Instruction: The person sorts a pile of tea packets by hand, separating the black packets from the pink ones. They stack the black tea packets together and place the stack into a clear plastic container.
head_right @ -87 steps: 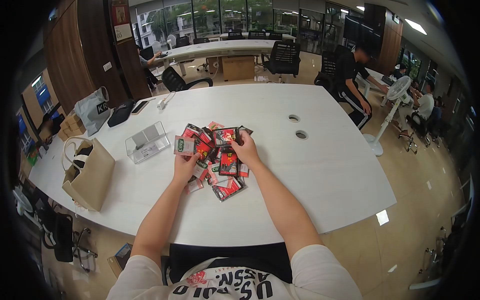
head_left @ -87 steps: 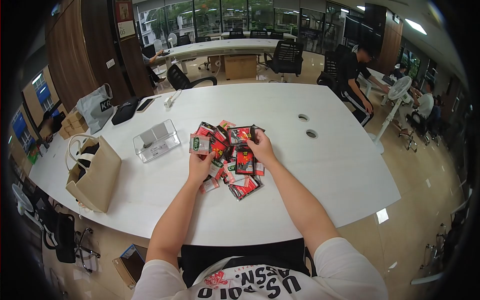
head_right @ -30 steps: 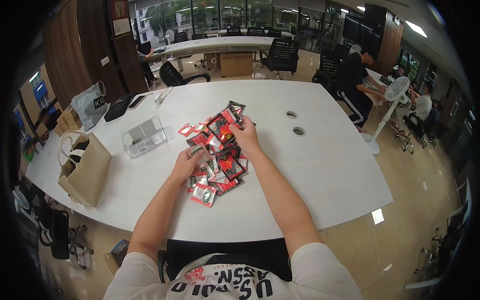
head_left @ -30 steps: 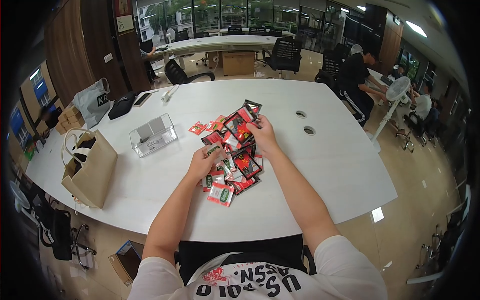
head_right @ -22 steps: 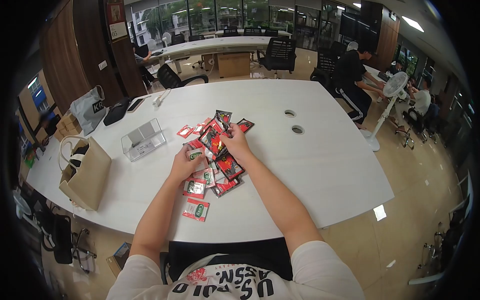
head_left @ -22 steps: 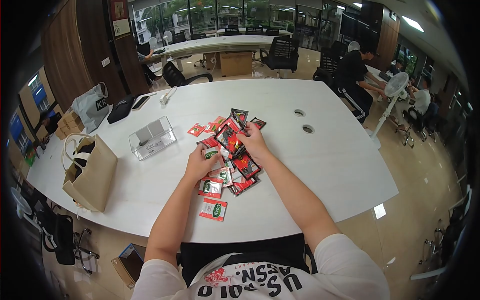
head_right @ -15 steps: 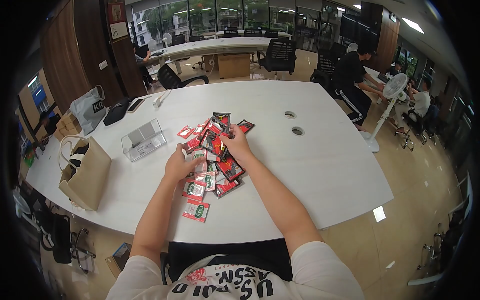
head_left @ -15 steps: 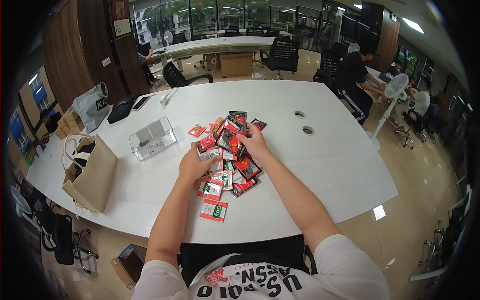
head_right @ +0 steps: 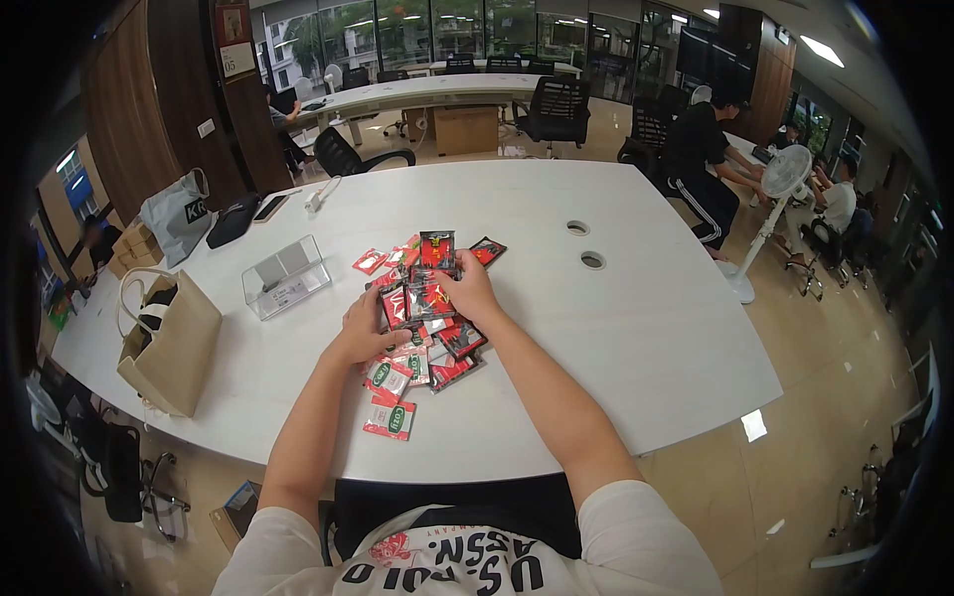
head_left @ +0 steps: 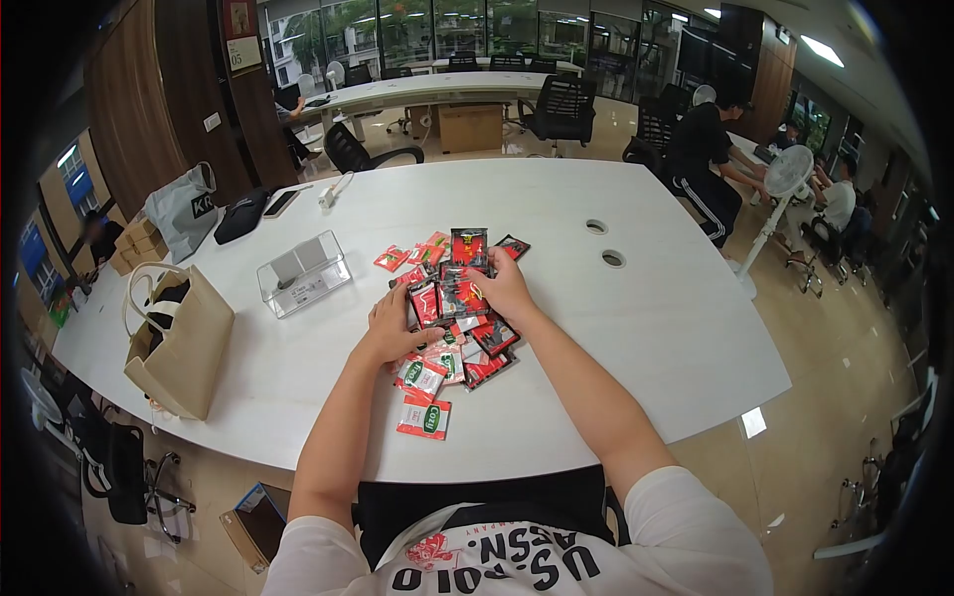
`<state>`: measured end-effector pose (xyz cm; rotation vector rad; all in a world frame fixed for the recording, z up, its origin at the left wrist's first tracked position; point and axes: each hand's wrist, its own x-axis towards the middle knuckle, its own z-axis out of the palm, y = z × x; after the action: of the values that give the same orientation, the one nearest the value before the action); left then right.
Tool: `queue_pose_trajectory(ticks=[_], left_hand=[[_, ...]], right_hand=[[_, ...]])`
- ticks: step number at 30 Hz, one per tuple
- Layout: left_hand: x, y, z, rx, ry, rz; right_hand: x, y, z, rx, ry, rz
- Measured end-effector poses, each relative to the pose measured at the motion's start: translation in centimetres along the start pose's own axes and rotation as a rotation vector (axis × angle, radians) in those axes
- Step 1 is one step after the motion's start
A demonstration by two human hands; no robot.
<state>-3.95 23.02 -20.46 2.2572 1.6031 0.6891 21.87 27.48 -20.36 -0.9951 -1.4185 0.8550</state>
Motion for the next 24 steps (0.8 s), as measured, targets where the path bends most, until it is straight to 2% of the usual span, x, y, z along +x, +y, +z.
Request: queue_pose_trajectory(ticks=[11, 17, 20, 23, 24], left_hand=[[0.3, -0.2, -0.7, -0.147, 0.032, 0.019], [0.2, -0.3, -1.6, -0.091, 0.002, 0.027], [0.3, -1.2, -2.9, -0.139, -0.137, -0.06], [-1.4, 1.3, -6.2, 0.035, -0.308, -0.225], [-2.5, 3.1, -7.4, 0.096, -0.367, -0.204]], right_hand=[[0.5, -2.4, -0.8, 0.145, 0.191, -0.09], [0.3, -2.2, 0.7, 0.311, 0.28, -0.026], [-0.8, -1.6, 1.9, 0.23, 0.169, 0.07], [-0.6, 1.1, 2.0, -0.066, 0.105, -0.032], [-0.1, 2.7, 2.0, -0.134, 0.107, -0.092]])
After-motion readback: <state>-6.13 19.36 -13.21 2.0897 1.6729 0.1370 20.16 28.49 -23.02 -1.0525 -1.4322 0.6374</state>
